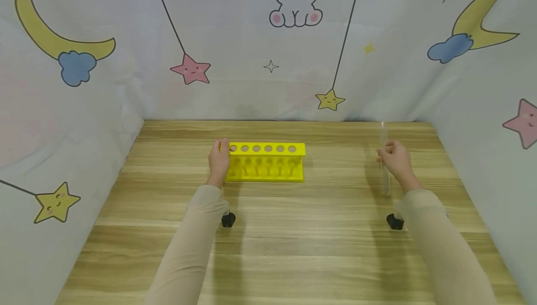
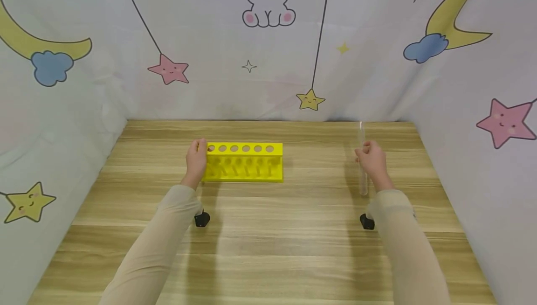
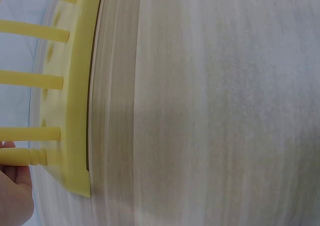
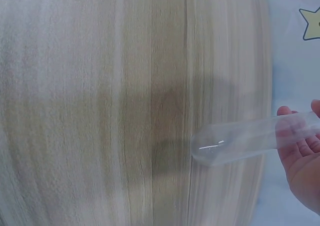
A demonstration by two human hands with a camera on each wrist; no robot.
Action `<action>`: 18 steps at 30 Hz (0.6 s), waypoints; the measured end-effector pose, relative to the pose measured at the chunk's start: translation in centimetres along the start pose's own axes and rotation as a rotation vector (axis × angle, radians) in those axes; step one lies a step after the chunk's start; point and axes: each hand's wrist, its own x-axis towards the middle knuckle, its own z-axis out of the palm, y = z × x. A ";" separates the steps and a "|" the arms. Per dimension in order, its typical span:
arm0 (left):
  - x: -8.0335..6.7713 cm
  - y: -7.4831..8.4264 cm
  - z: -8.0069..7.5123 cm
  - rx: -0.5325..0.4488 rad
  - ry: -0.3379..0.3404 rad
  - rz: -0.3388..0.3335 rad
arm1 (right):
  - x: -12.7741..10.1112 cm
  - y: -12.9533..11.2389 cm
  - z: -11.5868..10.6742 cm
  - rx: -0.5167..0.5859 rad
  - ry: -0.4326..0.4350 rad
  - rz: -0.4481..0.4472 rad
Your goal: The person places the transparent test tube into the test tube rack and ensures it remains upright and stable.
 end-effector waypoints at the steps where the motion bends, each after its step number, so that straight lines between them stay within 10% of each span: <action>1: 0.0 0.0 0.0 0.000 0.000 0.000 | 0.0 0.0 0.0 0.003 0.004 0.002; 18: -0.1 0.1 0.0 -0.012 -0.002 0.020 | -0.1 -1.2 -0.1 0.067 0.049 -0.036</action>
